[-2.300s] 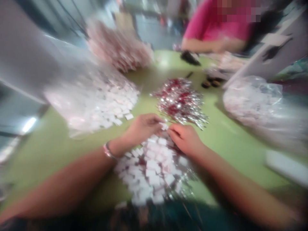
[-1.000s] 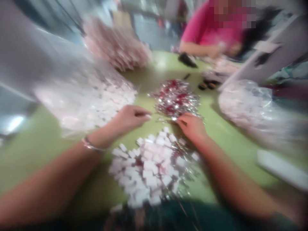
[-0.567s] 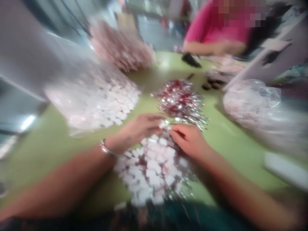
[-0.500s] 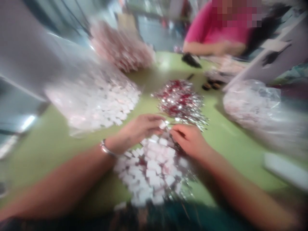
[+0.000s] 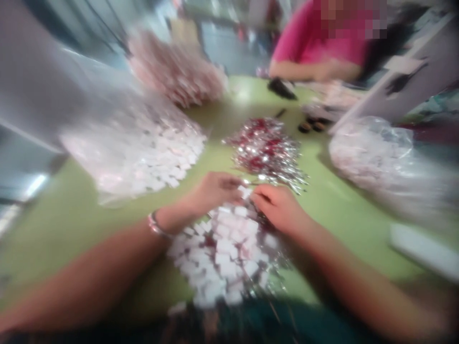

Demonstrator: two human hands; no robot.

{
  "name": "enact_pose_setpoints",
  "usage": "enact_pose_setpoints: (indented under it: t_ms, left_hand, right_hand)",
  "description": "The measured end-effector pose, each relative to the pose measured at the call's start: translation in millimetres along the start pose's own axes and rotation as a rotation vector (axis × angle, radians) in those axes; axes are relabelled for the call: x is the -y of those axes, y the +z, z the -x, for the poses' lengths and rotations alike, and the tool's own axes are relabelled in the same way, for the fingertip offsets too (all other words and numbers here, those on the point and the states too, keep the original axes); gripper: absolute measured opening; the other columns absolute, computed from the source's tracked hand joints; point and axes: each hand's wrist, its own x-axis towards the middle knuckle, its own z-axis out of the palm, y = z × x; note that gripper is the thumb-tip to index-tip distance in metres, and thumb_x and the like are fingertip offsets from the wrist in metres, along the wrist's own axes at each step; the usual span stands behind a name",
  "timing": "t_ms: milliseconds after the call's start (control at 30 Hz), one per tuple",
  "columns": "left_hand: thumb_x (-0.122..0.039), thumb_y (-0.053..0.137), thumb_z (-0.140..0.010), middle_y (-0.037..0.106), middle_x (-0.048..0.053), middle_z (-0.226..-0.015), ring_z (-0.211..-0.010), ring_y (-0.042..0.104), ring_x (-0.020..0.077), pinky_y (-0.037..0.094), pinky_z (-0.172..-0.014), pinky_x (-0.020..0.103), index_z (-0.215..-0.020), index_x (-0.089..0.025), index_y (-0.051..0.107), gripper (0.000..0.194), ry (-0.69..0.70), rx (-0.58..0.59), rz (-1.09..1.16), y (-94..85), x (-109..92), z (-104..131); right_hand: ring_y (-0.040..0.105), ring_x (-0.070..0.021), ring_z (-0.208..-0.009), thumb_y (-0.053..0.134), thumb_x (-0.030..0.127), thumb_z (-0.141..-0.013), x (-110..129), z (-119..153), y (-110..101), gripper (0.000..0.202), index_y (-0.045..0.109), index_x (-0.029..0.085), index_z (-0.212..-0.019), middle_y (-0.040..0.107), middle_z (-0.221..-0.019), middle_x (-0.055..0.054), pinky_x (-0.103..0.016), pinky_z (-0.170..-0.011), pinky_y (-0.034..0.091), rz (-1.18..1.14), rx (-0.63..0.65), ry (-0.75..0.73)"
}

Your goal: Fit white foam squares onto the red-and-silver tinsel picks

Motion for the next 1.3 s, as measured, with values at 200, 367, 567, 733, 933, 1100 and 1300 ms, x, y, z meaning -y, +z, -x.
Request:
enact_pose_setpoints:
  t_ms: [200, 367, 567, 733, 933, 1100, 1300]
  left_hand:
    - [-0.022, 0.074, -0.074, 0.074, 0.007, -0.078, -0.068, 0.07, 0.0139, 0.057, -0.068, 0.026, -0.094, -0.011, 0.068, 0.023, -0.006, 0.015, 0.014, -0.6, 4.2, -0.6]
    - [-0.023, 0.073, -0.075, 0.073, 0.006, -0.076, -0.065, 0.069, 0.0136, 0.057, -0.067, 0.027, -0.091, -0.013, 0.07, 0.019, 0.007, 0.094, 0.003, -3.3, 8.7, -1.5]
    - [-0.026, 0.074, -0.073, 0.072, 0.006, -0.077, -0.062, 0.066, 0.0121, 0.054, -0.063, 0.026, -0.089, -0.013, 0.072, 0.02, 0.062, 0.114, -0.035, -1.9, 9.6, 0.2]
    - [-0.032, 0.07, -0.076, 0.072, 0.007, -0.082, -0.067, 0.064, 0.0137, 0.052, -0.064, 0.027, -0.099, -0.014, 0.069, 0.028, 0.127, 0.171, -0.248, -11.3, -8.3, 3.6]
    - [-0.057, 0.061, -0.079, 0.061, 0.008, -0.068, -0.063, 0.056, 0.0202, 0.04, -0.061, 0.033, -0.077, -0.017, 0.064, 0.04, 0.091, -0.38, -1.113, -90.5, -15.3, 1.7]
    - [-0.042, 0.057, -0.077, 0.056, 0.009, -0.063, -0.061, 0.053, 0.0227, 0.036, -0.062, 0.034, -0.061, -0.02, 0.053, 0.028, 0.108, -0.278, -1.463, -122.4, 5.5, -5.2]
    - [-0.024, 0.05, -0.074, 0.064, 0.013, -0.076, -0.069, 0.058, 0.0263, 0.04, -0.069, 0.035, -0.072, -0.019, 0.06, 0.011, 0.186, -0.209, -1.502, -113.8, 12.4, -9.7]
  right_hand:
    - [0.043, -0.0101, -0.053, 0.052, 0.028, -0.089, -0.9, 2.8, -4.3, 0.031, 0.052, 0.019, -0.059, 0.052, -0.055, 0.004, -0.024, -0.054, 0.03, 0.054, 0.005, -0.067]
    - [0.047, -0.0111, -0.054, 0.049, 0.026, -0.09, 1.2, 3.6, -0.6, 0.029, 0.052, 0.02, -0.062, 0.056, -0.058, 0.002, -0.024, -0.055, 0.031, 0.056, 0.055, -0.163]
    - [0.049, -0.0121, -0.055, 0.051, 0.027, -0.09, -0.6, 2.8, 3.7, 0.027, 0.054, 0.021, -0.064, 0.057, -0.058, 0.003, -0.024, -0.055, 0.033, 0.023, 0.033, -0.087]
    - [0.047, -0.0106, -0.053, 0.052, 0.025, -0.088, 3.2, 4.5, -4.9, 0.028, 0.054, 0.02, -0.061, 0.054, -0.055, 0.004, -0.023, -0.054, 0.034, -0.027, -0.007, -0.1]
    - [0.059, -0.0103, -0.063, 0.055, 0.03, -0.092, 16.5, 25.6, -31.8, 0.022, 0.069, 0.023, -0.077, 0.067, -0.07, 0.003, -0.022, -0.061, 0.042, -0.094, 0.215, -0.252]
    - [0.053, -0.0134, -0.056, 0.052, 0.028, -0.09, -21.4, 11.2, -38.7, 0.029, 0.063, 0.021, -0.065, 0.06, -0.059, 0.002, -0.026, -0.055, 0.038, 0.056, -0.187, 0.04]
    - [0.059, -0.0177, -0.074, 0.054, 0.023, -0.088, -60.9, -14.6, -21.8, 0.018, 0.07, 0.02, -0.081, 0.068, -0.084, -0.004, -0.03, -0.069, 0.042, 0.297, -0.204, -0.031]
